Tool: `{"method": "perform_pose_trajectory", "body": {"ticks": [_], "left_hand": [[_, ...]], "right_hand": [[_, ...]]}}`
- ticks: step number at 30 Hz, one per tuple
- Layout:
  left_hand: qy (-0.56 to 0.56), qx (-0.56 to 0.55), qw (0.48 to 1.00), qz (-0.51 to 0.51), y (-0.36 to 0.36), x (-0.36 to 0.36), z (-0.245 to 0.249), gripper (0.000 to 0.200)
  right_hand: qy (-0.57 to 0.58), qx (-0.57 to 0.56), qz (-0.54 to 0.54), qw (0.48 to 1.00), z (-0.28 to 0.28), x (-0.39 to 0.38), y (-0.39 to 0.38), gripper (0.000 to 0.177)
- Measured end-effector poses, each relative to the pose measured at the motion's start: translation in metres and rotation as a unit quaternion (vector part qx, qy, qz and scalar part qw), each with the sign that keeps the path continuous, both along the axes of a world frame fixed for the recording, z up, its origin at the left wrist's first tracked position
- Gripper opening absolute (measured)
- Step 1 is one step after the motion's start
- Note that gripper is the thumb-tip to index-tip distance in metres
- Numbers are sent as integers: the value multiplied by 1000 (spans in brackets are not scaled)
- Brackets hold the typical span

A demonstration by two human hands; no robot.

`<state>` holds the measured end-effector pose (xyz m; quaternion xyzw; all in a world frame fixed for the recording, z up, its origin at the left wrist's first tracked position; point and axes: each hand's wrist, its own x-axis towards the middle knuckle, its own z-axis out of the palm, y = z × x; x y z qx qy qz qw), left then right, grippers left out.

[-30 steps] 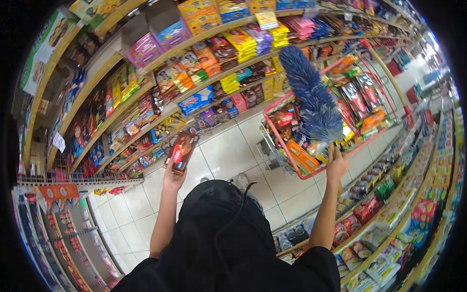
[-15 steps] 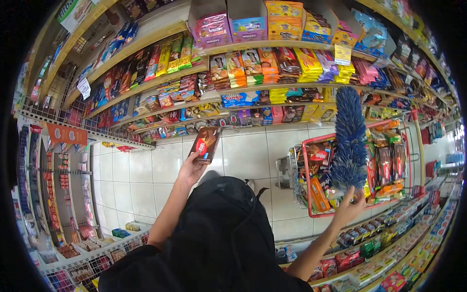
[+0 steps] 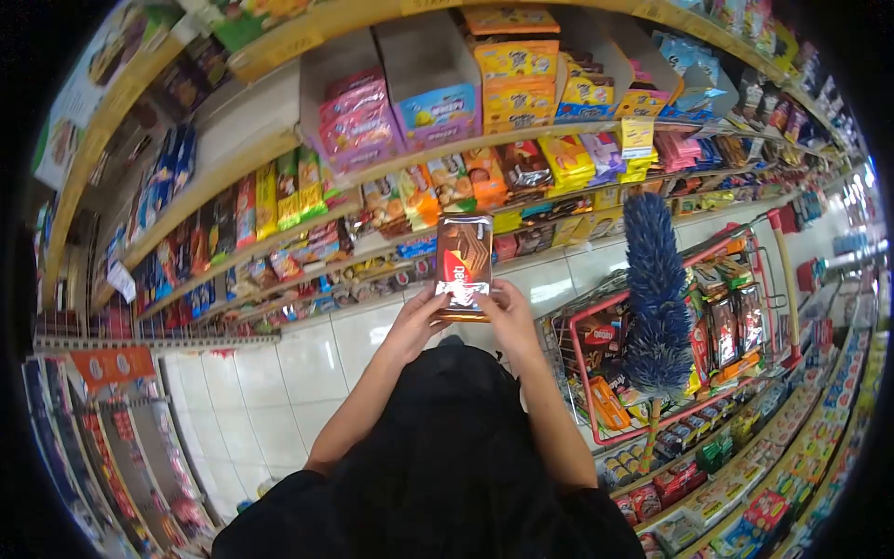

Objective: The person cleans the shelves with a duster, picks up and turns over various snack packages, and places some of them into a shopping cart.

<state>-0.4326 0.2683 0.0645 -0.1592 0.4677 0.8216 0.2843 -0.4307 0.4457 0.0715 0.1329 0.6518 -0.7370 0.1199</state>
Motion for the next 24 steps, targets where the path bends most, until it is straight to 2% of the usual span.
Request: {"method": "perform_pose_trajectory", "body": {"ticks": [1, 3, 5, 8, 9, 11, 14, 15, 16, 18, 20, 22, 24], "left_hand": [[7, -29, 999, -41, -5, -15, 4, 41], [23, -49, 997, -62, -13, -41, 4, 42], [35, -53, 995, -81, -24, -63, -1, 42], [31, -59, 995, -73, -38, -85, -6, 37], [15, -58, 996, -68, -43, -90, -10, 34], [1, -76, 994, -76, -49, -94, -13, 33], [6, -84, 994, -66, -55, -103, -14, 32], [7, -79, 995, -51, -58, -106, -17, 32], [7, -74, 997, -36, -58, -111, -15, 32], [-19, -63, 998, -10, -57, -116, -12, 31], [-39, -59, 997, -6, -54, -119, -16, 30], [-45, -75, 995, -38, -44, -118, -16, 31], [-56, -71, 993, -79, -36, -118, -27, 32]], "right_hand": [[14, 25, -15, 999, 4, -17, 10, 39], [66, 45, -45, 996, 8, -57, 30, 39], [124, 63, -87, 986, -10, -101, 52, 39], [116, 130, -119, 978, -23, -153, 74, 46], [95, 192, -159, 964, -21, -165, 75, 49], [48, 312, -236, 919, -14, -181, 71, 55], [142, 469, -391, 779, -46, -192, 55, 62], [135, 477, -399, 771, -57, -191, 50, 62], [141, 405, -393, 814, -56, -189, 43, 58], [77, 295, -378, 874, -47, -186, 32, 54], [109, 265, -392, 874, -62, -196, 28, 49], [76, 309, -365, 875, -34, -190, 26, 51], [88, 308, -364, 874, -17, -177, 29, 48]]}}
